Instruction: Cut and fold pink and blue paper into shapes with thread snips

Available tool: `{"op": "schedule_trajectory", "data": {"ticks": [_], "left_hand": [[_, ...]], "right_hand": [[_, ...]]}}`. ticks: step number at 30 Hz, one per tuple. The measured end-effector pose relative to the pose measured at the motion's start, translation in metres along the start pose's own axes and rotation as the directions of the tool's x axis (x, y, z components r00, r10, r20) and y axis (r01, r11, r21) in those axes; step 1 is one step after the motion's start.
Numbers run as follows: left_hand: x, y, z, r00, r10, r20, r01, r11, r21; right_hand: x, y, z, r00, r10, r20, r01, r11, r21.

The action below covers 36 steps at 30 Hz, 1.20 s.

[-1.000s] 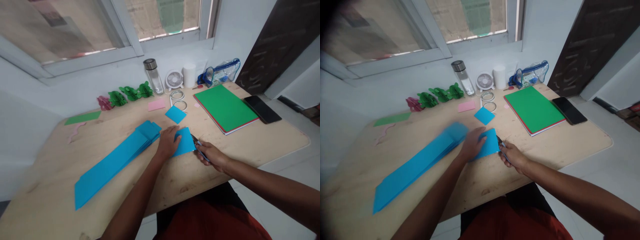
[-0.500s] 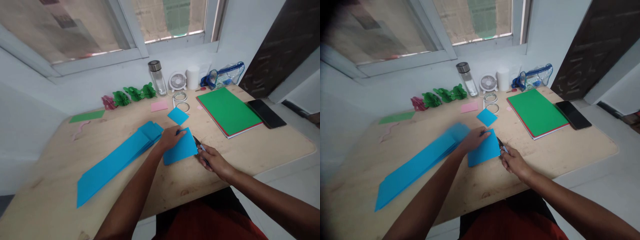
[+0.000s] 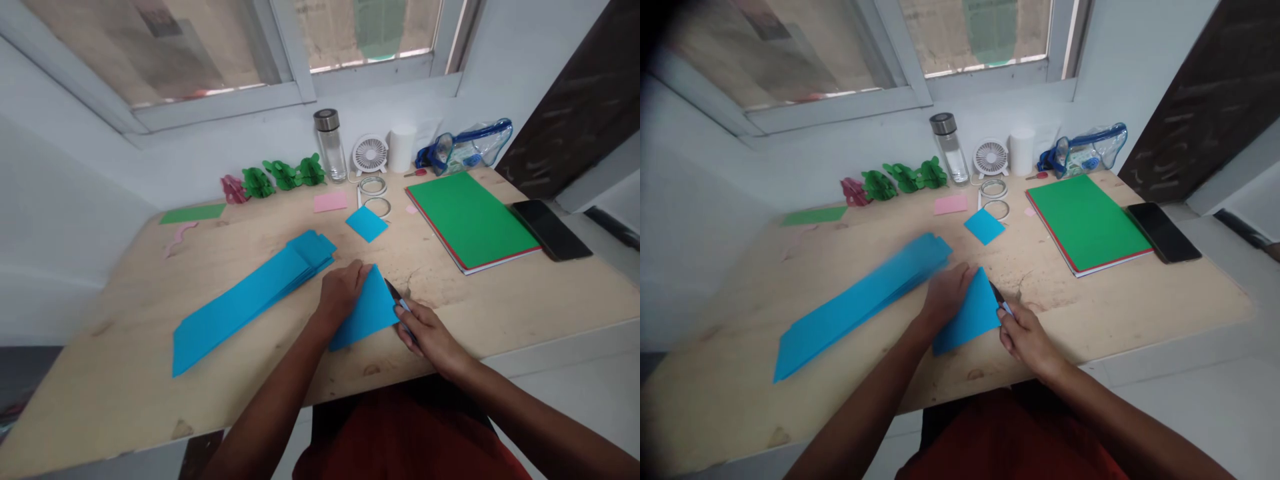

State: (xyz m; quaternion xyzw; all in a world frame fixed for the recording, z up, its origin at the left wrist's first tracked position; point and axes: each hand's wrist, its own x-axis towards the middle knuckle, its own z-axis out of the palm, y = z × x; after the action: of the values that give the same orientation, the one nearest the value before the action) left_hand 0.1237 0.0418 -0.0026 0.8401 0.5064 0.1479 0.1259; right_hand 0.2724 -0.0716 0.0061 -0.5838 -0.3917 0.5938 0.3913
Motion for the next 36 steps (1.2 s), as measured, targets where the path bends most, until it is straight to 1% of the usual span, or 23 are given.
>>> {"op": "schedule_trajectory", "data": {"ticks": [4, 8, 11, 17, 23, 27, 30, 33, 36], "left_hand": [[-0.009, 0.0, -0.005, 1.0, 0.012, 0.027, -0.014, 0.996, 0.083], [-0.018, 0.0, -0.01, 0.998, -0.002, 0.062, -0.006, 0.991, 0.133], [-0.022, 0.0, -0.012, 0.997, -0.003, 0.077, -0.007, 0.991, 0.136], [-0.025, 0.001, -0.014, 0.991, 0.012, 0.134, -0.024, 0.996, 0.086], [-0.029, 0.002, -0.019, 0.983, 0.024, 0.182, -0.044, 0.993, 0.108], [-0.032, 0.001, -0.022, 0.983, 0.032, 0.179, -0.052, 0.993, 0.105], [-0.032, 0.0, -0.021, 0.982, 0.05, 0.18, -0.067, 0.994, 0.086], [-0.032, 0.0, -0.021, 0.978, 0.076, 0.194, -0.087, 0.995, 0.048], [-0.032, 0.001, -0.022, 0.976, 0.096, 0.198, -0.098, 0.995, 0.001]], "right_hand": [[-0.008, 0.003, -0.002, 1.0, -0.012, 0.007, 0.012, 1.0, -0.027], [-0.016, 0.004, -0.004, 0.998, -0.061, 0.008, 0.062, 0.987, -0.151], [-0.018, 0.005, -0.003, 0.997, -0.08, 0.019, 0.082, 0.977, -0.195], [-0.014, 0.005, -0.001, 0.996, -0.047, 0.078, 0.059, 0.984, -0.169], [-0.023, 0.002, -0.001, 0.998, -0.041, 0.038, 0.047, 0.982, -0.181], [-0.025, 0.003, 0.001, 0.999, -0.028, 0.028, 0.031, 0.989, -0.142], [-0.021, 0.004, 0.003, 0.998, -0.05, 0.034, 0.055, 0.986, -0.159], [-0.019, 0.004, 0.003, 0.997, -0.061, 0.051, 0.069, 0.983, -0.172], [-0.021, 0.003, 0.001, 0.997, -0.044, 0.062, 0.053, 0.986, -0.159]]}}
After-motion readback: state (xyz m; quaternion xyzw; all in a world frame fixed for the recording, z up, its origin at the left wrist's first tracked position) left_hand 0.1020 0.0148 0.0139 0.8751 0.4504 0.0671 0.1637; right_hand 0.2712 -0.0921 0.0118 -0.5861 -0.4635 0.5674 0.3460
